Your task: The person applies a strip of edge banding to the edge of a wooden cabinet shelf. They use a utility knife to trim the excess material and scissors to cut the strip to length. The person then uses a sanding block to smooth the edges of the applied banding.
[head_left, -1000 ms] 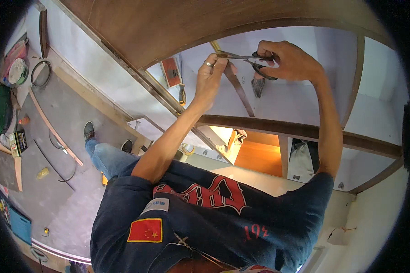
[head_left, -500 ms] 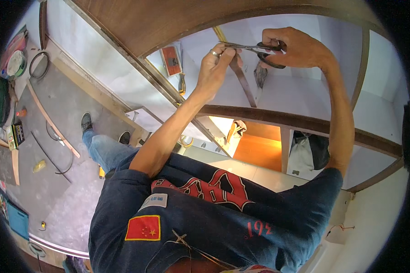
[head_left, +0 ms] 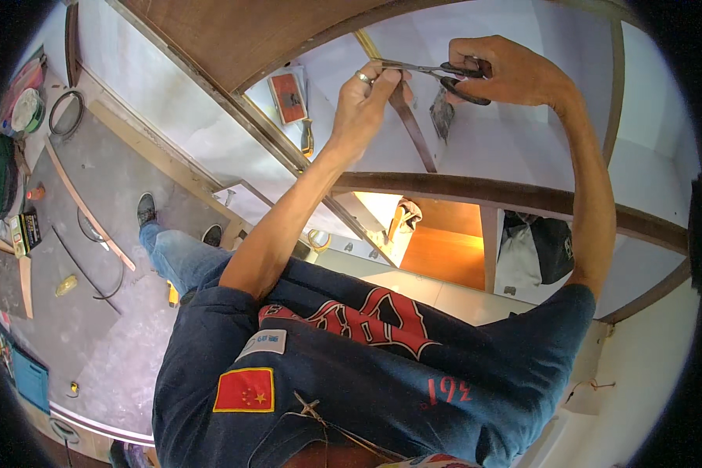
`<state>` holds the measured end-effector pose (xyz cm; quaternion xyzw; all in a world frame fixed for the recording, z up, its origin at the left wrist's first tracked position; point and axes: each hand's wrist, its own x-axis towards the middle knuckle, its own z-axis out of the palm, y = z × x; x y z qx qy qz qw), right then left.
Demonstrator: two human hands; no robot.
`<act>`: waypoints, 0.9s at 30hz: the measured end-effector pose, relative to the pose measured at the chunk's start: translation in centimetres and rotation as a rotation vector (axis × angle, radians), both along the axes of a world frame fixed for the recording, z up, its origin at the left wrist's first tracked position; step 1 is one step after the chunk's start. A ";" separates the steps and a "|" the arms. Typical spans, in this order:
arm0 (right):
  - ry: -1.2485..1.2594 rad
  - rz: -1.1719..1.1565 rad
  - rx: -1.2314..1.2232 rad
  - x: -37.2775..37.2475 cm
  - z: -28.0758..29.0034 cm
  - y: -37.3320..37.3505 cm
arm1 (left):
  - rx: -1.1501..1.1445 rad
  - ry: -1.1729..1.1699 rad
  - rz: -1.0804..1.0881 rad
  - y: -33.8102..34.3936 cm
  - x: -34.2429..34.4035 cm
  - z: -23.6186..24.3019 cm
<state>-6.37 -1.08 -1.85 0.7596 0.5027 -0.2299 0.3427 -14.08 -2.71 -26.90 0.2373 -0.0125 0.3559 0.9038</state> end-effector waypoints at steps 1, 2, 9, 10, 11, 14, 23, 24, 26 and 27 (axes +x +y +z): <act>-0.003 0.002 0.000 -0.1 0.1 -0.1 | 0.007 0.004 0.004 0.1 -0.1 0.1; -0.007 0.003 0.000 -0.2 0.2 -0.1 | 0.014 0.008 0.007 0.1 -0.2 0.1; -0.075 0.007 -0.027 -1.1 0.5 -0.2 | 0.015 -0.014 -0.001 -0.3 0.0 0.0; -0.063 0.004 -0.013 -1.2 0.5 -0.2 | 0.008 -0.016 -0.006 -0.3 0.0 0.0; -0.051 0.001 0.000 -1.3 0.5 -0.2 | 0.000 -0.017 -0.010 -0.3 0.0 0.0; -0.066 -0.020 0.030 -1.2 0.3 -0.8 | 0.002 -0.022 -0.013 -0.4 0.0 -0.1; -0.032 0.035 0.048 -0.7 0.2 -1.0 | 0.002 -0.037 -0.032 -0.3 -0.3 -0.1; -0.013 0.044 0.050 -0.6 0.2 -1.0 | -0.006 -0.041 -0.036 -0.3 -0.3 -0.2; -0.024 0.018 0.049 -0.6 0.3 -1.0 | -0.020 -0.049 -0.043 -0.4 -0.3 -0.1; -0.030 0.005 0.049 -0.6 0.3 -1.0 | -0.022 -0.051 -0.047 -0.4 -0.3 -0.2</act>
